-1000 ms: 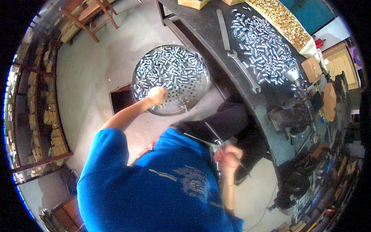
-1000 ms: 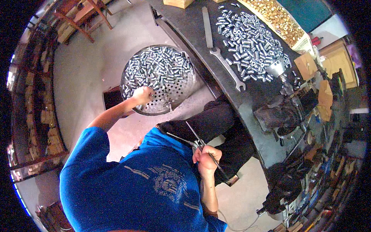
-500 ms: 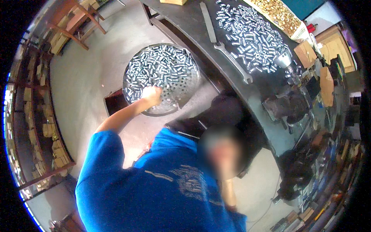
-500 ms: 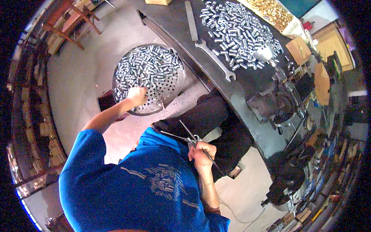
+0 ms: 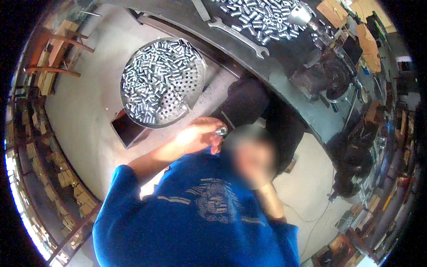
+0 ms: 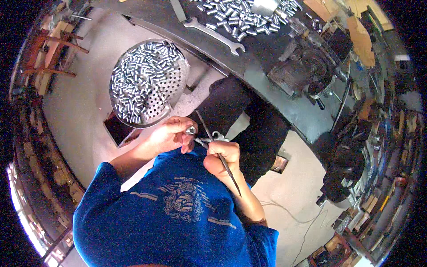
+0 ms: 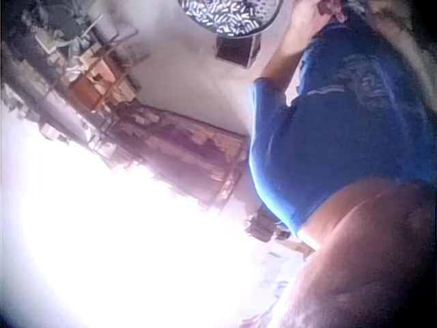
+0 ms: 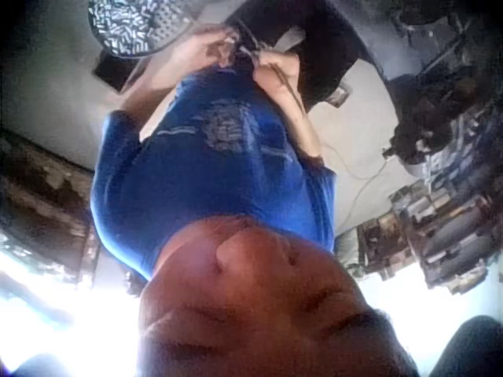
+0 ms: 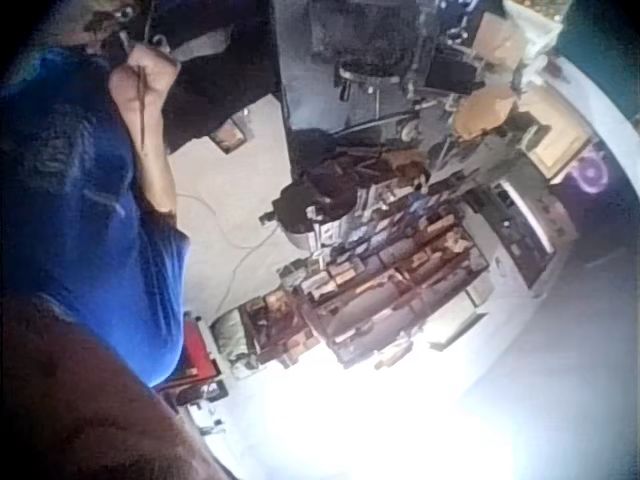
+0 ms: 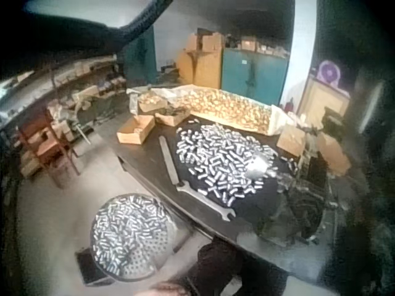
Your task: The person repeatedly picks small cylindrical metal parts from a perforated bowl and uses pliers to trim or adjust them, then places the processed parts onto a nearby table. The cycle of picking, trimming, and placing continues throughout the clip.
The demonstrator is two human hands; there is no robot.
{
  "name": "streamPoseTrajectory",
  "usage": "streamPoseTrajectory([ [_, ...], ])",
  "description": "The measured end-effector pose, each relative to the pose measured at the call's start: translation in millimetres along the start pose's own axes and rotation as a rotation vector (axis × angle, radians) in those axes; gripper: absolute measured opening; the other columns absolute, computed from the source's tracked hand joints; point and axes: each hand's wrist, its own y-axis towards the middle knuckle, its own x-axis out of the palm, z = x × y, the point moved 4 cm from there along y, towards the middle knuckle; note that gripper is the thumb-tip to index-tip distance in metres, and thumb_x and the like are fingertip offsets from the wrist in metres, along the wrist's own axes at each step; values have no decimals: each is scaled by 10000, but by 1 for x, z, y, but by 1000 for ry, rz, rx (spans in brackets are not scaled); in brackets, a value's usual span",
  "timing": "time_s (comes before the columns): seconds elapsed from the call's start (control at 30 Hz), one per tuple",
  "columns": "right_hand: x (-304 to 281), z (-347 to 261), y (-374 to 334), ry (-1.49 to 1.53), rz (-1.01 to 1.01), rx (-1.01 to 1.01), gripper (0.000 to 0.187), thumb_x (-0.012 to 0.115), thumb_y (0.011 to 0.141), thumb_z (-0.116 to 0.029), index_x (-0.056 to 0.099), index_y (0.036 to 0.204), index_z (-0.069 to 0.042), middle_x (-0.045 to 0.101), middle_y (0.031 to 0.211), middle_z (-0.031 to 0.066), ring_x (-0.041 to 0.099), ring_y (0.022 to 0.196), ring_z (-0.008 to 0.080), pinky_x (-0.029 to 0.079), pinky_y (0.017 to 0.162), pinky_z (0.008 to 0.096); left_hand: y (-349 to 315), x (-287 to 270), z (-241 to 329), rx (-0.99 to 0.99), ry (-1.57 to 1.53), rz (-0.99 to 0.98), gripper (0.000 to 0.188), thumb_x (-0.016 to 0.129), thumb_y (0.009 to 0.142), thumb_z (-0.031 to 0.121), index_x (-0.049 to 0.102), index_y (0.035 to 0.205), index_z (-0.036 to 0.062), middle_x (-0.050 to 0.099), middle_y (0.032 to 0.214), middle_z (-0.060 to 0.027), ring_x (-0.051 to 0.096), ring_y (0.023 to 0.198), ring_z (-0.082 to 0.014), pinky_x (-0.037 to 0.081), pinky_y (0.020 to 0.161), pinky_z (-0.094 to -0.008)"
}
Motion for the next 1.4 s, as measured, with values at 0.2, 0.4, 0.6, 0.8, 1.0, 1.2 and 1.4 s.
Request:
streamPoseTrajectory([
  [0.2, -3, 9, -3, -21, -3, -3, 331, 611, 654, -173, 341, 512, -44, 297, 472, 27, 297, 415, 128, 210, 413, 301, 2, 2, 1, 23, 43, 14, 310, 474, 911, 260, 544, 873, -39, 530, 587, -81, 559, 485, -231, 475, 483, -321],
  [0.4, -1, 14, -2, -19, -62, -7, 523, 639, 741, -411, 307, 537, -61, 275, 491, 29, 297, 426, 164, 209, 420, 314, -3, 17, 18, 136, 471, 184, 274, 496, 914, 198, 580, 859, -57, 545, 603, -68, 549, 509, -159, 473, 474, -283],
  [0.6, 6, 28, -10, -8, -84, 28, 543, 633, 754, -458, 316, 532, -77, 301, 480, 56, 372, 413, 218, 266, 406, 302, -3, 28, 22, 147, 742, 102, 173, 525, 894, 110, 587, 894, -52, 579, 677, -78, 575, 567, -134, 478, 512, -253],
  [0.8, 6, 35, -7, 83, 36, -61, 520, 653, 763, -396, 334, 512, -71, 351, 472, 16, 388, 422, 129, 264, 403, 270, -3, 35, 24, 257, 751, 15, 169, 536, 872, 38, 558, 1022, -36, 613, 779, -89, 618, 701, -148, 488, 619, -248],
  [1.0, -6, 8, 0, 90, 95, 16, 295, 551, 670, -92, 305, 513, -52, 351, 477, 14, 336, 436, 90, 260, 421, 247, -9, 14, 36, 222, 948, 74, 348, 585, 836, 35, 498, 1173, 17, 637, 762, -76, 603, 707, -104, 472, 631, -232],
  [1.2, -6, 7, 1, 114, 104, -2, 317, 563, 664, -102, 287, 519, -50, 333, 476, 13, 332, 430, 97, 267, 422, 249, -14, -10, 52, 257, 966, 185, 322, 553, 821, -9, 515, 1140, 10, 639, 776, -71, 606, 726, -115, 468, 657, -229],
  [1.4, -4, 5, 6, 49, 109, -50, 394, 623, 704, -198, 308, 508, -63, 335, 471, -2, 344, 424, 90, 264, 408, 247, -9, 30, 44, 218, 877, -44, 410, 569, 822, 28, 466, 1217, -3, 628, 917, -96, 595, 881, -155, 449, 815, -275],
])
